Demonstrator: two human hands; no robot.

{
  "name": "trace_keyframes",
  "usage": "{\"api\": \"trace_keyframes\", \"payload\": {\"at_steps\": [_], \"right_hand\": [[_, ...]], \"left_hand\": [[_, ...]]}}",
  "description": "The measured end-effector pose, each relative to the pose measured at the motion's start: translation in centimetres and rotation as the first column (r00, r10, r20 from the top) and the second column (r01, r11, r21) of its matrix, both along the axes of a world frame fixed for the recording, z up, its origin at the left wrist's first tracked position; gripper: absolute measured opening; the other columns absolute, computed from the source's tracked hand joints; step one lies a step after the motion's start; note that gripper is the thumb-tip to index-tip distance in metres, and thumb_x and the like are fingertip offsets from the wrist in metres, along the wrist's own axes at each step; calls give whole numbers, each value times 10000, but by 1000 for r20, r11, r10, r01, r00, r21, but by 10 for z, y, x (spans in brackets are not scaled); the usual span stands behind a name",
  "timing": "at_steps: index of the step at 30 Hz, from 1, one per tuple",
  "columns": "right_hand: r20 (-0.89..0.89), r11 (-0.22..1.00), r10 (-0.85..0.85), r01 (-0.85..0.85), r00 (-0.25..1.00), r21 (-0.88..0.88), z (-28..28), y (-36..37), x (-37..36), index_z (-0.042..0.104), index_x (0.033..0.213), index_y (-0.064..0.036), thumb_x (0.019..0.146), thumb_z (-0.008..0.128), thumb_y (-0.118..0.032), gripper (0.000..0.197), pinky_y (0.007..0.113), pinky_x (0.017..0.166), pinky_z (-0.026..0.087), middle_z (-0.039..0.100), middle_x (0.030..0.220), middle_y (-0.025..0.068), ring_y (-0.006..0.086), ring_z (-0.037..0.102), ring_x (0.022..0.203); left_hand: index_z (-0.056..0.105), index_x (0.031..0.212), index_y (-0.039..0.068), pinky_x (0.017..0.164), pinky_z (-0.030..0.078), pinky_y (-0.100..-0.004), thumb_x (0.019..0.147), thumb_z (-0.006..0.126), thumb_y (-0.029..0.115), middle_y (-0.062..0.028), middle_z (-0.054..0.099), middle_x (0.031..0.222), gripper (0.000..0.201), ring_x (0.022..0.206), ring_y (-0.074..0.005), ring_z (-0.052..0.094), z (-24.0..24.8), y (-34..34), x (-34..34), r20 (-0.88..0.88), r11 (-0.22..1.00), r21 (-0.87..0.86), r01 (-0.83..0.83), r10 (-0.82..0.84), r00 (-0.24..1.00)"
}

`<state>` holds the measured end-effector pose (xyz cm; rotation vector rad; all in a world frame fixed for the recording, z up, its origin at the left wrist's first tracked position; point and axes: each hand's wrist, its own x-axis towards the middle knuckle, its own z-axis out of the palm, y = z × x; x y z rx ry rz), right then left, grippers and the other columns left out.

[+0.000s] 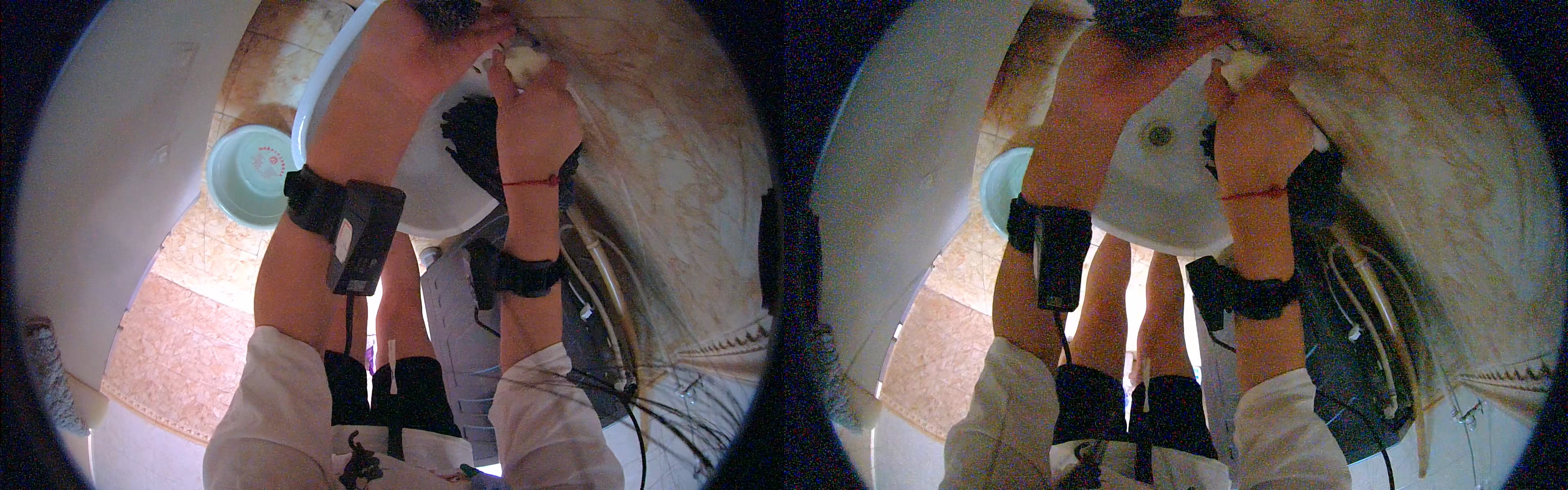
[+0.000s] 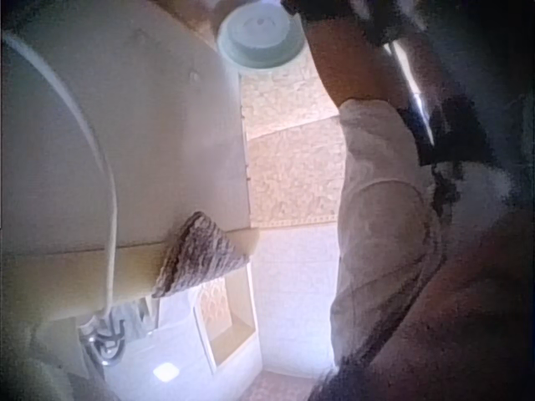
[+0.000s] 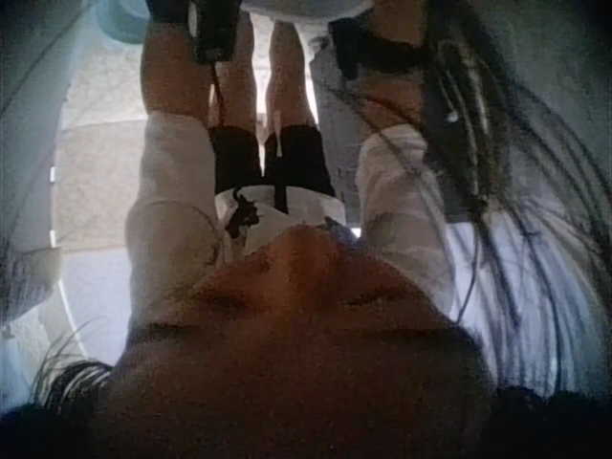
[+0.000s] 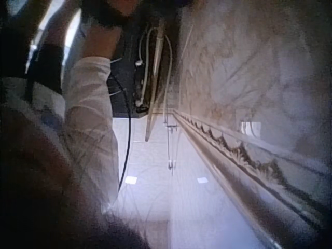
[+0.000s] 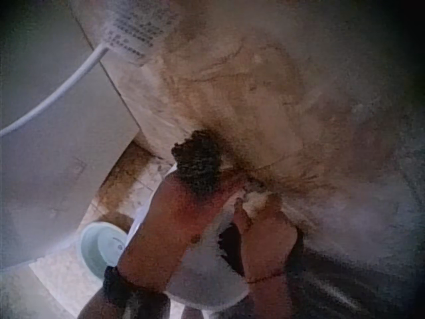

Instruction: The person wipes the exterior of a bathroom cabinet and sink area, using a abrasive pad and a cloth to scrub and dry the surfaces.

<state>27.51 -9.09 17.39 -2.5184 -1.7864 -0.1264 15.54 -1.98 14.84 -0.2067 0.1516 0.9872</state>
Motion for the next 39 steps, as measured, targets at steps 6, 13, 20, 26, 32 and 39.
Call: {"api": "trace_keyframes", "payload": {"at_steps": [6, 13, 20, 26, 32, 39], "right_hand": [[64, 997, 64, -66, 996, 42, 1, 2, -1, 493, 748, -16, 739, 558, -587, 575, 431, 428, 477, 574, 540, 192, 352, 599, 509], [-191, 989, 90, -65, 977, 134, -6, -4, -1, 509, 833, -1, 753, 622, -481, 500, 374, 488, 491, 600, 627, 180, 300, 622, 580], [-908, 953, -26, 284, 419, 103, -80, -91, -8, 406, 1149, -12, 841, 606, -209, 417, 217, 464, 425, 561, 772, 41, 83, 523, 550], [-687, 970, 64, 118, 723, 215, -31, -78, 5, 359, 1239, -25, 807, 638, -182, 538, 270, 607, 476, 566, 917, 90, 144, 573, 732], [-108, 878, 351, -367, 930, -308, 38, 29, 5, 438, 1155, -74, 836, 566, -299, 410, 352, 585, 485, 558, 892, 105, 213, 577, 702], [101, 969, 244, -248, 964, 22, -6, 17, 10, 509, 1003, 10, 779, 581, -321, 407, 353, 407, 458, 570, 587, 108, 233, 538, 440]], "left_hand": [[443, 1185, 26, 982, 379, -383, 879, 430, 261, -156, 507, 1208, 386, 1135, -263, 477, -50, -7, -41, -102, 975, -198, 97, -119, 988], [506, 1109, -17, 819, 468, -409, 847, 518, 238, -176, 587, 1035, 365, 915, -312, 583, -90, -84, -40, -941, 911, 234, 339, 126, 313], [556, 1001, -37, 707, 461, -295, 803, 617, 234, -126, 612, 865, 342, 777, -190, 585, -68, -148, -45, -977, 901, -214, 378, -205, -64], [580, 957, -20, 664, 448, -300, 800, 606, 227, -86, 608, 831, 294, 731, -180, 574, -104, -153, -62, -961, 915, -274, 294, -274, -43], [568, 1002, 7, 638, 445, -296, 794, 599, 212, -65, 595, 847, 294, 700, -167, 561, -99, -144, -76, -912, 913, -347, 215, -382, 147], [561, 1018, 3, 650, 448, -270, 777, 606, 164, -61, 597, 859, 294, 722, -138, 548, -89, -145, -96, -933, 939, -305, 160, -328, 146]]}}
